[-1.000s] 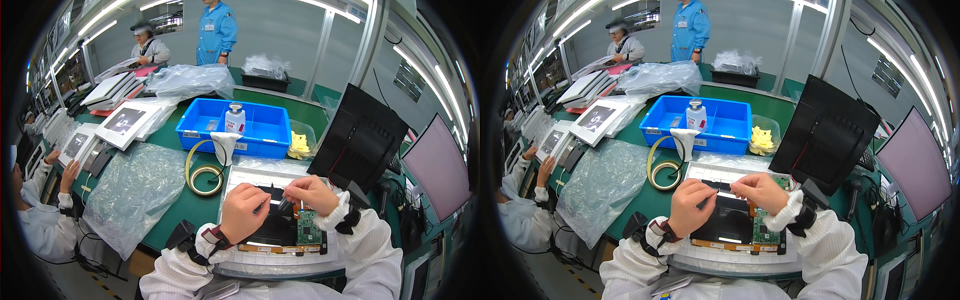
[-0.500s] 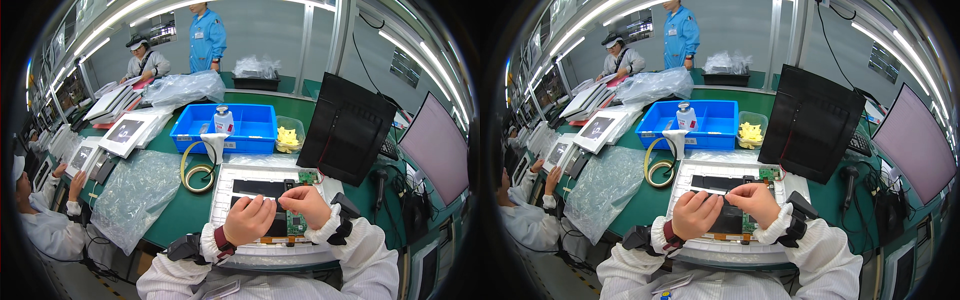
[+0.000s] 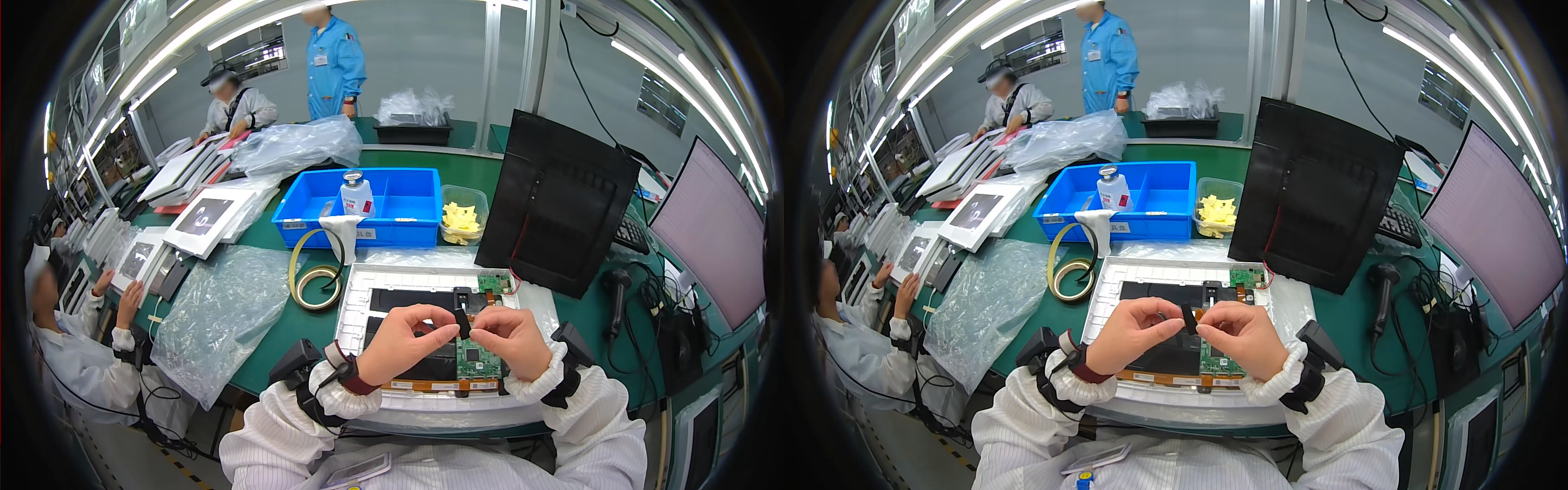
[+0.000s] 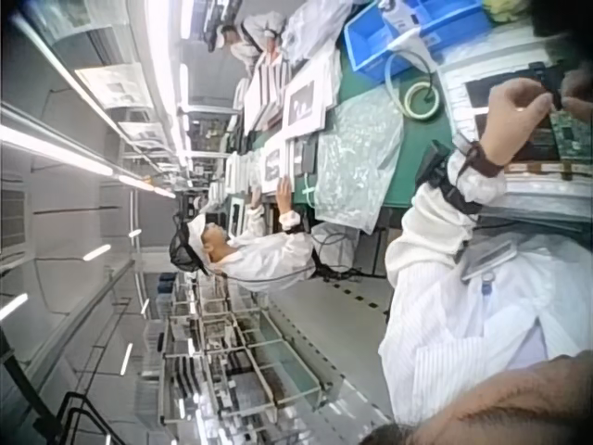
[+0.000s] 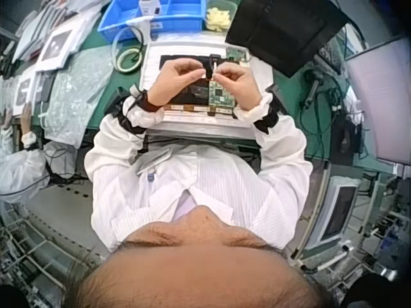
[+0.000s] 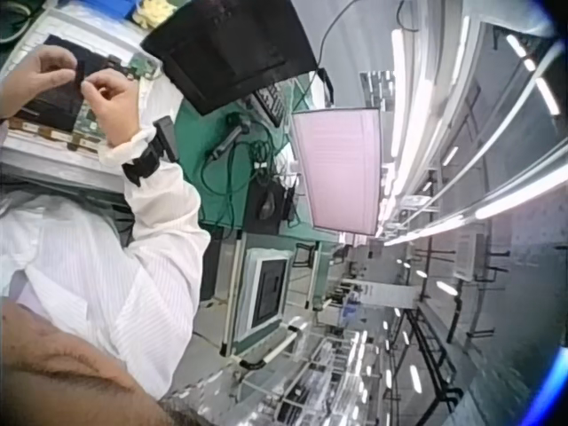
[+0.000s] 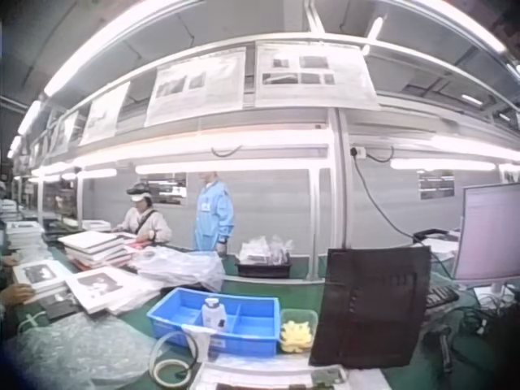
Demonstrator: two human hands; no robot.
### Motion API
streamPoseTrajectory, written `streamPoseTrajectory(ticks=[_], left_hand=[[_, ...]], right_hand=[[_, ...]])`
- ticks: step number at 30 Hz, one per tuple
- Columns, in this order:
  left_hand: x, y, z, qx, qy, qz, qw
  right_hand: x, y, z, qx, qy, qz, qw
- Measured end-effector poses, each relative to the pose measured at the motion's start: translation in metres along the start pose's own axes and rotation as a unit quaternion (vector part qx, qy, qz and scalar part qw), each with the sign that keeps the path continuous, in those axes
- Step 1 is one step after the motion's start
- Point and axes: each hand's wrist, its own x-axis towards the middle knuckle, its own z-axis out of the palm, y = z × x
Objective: Assembling the internal components of an electronic tablet or screen, connecting ribbon cables to a circuit board.
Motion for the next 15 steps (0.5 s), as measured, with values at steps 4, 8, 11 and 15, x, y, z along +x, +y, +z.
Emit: streamPoseTrajectory(ticks=[4, 8, 11, 15], left_hand=[[0.003, -0.005, 0.008, -0.095, -0.018, -0.078, 0.992], [0.010, -0.006, 0.015, -0.031, -0.008, -0.036, 0.999], [0.015, -0.007, 0.020, -0.048, -0.007, -0.035, 0.998], [0.020, -0.010, 0.024, -0.087, -0.004, -0.071, 0.994]], right_hand=[[-0.003, 0.005, -0.003, 0.001, 0.008, 0.000, 1.000], [-0.007, 0.008, -0.009, 0.005, 0.028, 0.006, 1.000], [-0.008, 0.012, -0.012, 0.016, 0.043, 0.019, 0.999], [-0.006, 0.014, -0.013, 0.031, 0.066, 0.034, 0.997]])
